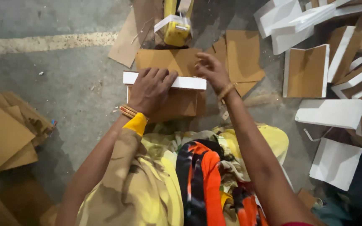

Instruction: The person sits on the floor and assembles small cardboard boxes by inserting white foam inserts and sealing the flaps with clear tape from a handheld dispenser. The person handles multiple boxes one at a time, placing finished units aside.

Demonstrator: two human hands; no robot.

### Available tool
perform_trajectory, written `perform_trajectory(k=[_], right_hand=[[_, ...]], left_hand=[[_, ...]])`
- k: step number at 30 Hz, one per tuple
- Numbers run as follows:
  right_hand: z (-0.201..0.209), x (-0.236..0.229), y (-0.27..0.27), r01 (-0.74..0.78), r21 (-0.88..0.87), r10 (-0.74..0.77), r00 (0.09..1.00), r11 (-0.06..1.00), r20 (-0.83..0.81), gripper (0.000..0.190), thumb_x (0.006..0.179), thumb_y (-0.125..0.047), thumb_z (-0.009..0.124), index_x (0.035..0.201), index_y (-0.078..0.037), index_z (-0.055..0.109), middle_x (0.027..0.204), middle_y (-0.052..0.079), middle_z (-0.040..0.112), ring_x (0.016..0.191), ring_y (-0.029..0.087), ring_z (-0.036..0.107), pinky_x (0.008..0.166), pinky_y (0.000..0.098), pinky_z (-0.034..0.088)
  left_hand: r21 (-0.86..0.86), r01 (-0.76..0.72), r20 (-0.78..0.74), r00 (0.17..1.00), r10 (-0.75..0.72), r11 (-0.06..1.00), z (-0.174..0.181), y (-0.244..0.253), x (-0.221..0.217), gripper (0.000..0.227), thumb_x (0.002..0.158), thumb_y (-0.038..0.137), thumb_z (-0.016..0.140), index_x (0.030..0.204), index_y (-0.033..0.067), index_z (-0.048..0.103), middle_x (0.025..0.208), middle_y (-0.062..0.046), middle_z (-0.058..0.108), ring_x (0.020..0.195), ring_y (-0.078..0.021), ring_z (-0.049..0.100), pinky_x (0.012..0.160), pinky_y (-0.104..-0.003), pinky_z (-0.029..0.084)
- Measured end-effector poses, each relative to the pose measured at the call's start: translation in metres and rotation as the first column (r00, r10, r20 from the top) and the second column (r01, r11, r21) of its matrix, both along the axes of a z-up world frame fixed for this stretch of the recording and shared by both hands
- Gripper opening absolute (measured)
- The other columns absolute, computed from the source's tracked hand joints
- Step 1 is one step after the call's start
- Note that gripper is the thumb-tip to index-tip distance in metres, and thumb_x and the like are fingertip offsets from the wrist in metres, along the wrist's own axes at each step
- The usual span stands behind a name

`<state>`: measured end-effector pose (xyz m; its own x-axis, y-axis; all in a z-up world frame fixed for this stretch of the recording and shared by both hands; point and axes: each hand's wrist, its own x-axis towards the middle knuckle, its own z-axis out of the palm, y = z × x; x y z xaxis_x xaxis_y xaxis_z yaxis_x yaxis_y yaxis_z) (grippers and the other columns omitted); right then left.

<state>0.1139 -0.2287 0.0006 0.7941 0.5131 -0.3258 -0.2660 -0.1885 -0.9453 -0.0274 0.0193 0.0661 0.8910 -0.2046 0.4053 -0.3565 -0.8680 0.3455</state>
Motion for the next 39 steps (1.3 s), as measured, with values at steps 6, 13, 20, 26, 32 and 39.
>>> perform_trajectory(k=[6,13,20,26,32,39], right_hand=[[0.009,-0.054,-0.028,-0.052,0.045,0.037,0.955,0.998,0.295,0.041,0.098,-0.014,0.07,0.136,-0.006,0.057,0.129,0.007,0.064,0.12,0.019,0.063,0.104,0.032,0.052],[-0.019,-0.058,-0.013,0.223,-0.326,0.128,0.614,0.919,0.779,0.026,0.098,-0.011,0.07,0.123,-0.006,0.063,0.116,0.016,0.068,0.109,0.033,0.068,0.094,0.0376,0.054],[0.012,-0.059,-0.068,0.111,-0.312,0.071,0.852,0.943,0.519,0.048,0.085,-0.012,0.083,0.126,-0.002,0.059,0.115,0.013,0.071,0.106,0.026,0.067,0.092,0.037,0.055],[0.051,0.025,-0.082,-0.168,-0.777,0.371,0.924,0.607,0.09,0.048,0.094,-0.003,0.05,0.138,-0.014,0.066,0.123,0.006,0.07,0.105,0.022,0.069,0.091,0.0356,0.057],[0.067,0.092,0.02,-0.054,-0.381,0.084,0.994,0.923,0.063,0.031,0.102,-0.03,0.059,0.127,-0.014,0.071,0.098,-0.002,0.068,0.076,0.006,0.06,0.072,0.0227,0.056],[0.065,0.08,0.089,0.106,-0.278,-0.068,0.987,0.955,0.143,0.021,0.098,-0.029,0.069,0.105,-0.009,0.071,0.089,-0.003,0.07,0.073,0.006,0.061,0.064,0.0256,0.051]], left_hand=[[0.036,-0.031,-0.026,0.999,0.031,0.999,-0.008,-0.002,0.006,0.032,0.088,0.017,0.059,0.12,0.0138,0.062,0.1,-0.005,0.064,0.097,-0.0252,0.063,0.088,-0.04,0.045],[0.103,-0.049,-0.033,0.998,0.053,0.993,0.01,0.01,0.006,0.034,0.084,0.016,0.065,0.118,0.0154,0.064,0.102,-0.004,0.066,0.101,-0.0232,0.065,0.097,-0.041,0.045],[-0.415,-0.065,-0.253,0.966,-0.047,0.908,0.008,0.036,-0.003,0.045,0.081,0.015,0.08,0.123,0.0127,0.063,0.109,-0.01,0.07,0.099,-0.0351,0.066,0.087,-0.045,0.049],[-0.487,-0.082,-0.274,0.96,-0.062,0.869,-0.009,0.03,0.003,0.049,0.078,0.013,0.08,0.124,0.0136,0.063,0.112,-0.009,0.072,0.101,-0.0332,0.068,0.084,-0.045,0.053],[-0.492,-0.02,-0.195,0.977,-0.087,0.87,-0.01,0.024,0.009,0.045,0.078,0.008,0.077,0.121,0.0135,0.063,0.112,-0.008,0.072,0.102,-0.0338,0.068,0.086,-0.045,0.053],[-0.493,-0.042,-0.223,0.972,-0.08,0.869,-0.008,0.026,0.011,0.043,0.08,0.01,0.074,0.121,0.0141,0.063,0.11,-0.008,0.072,0.1,-0.0346,0.068,0.086,-0.046,0.053]])
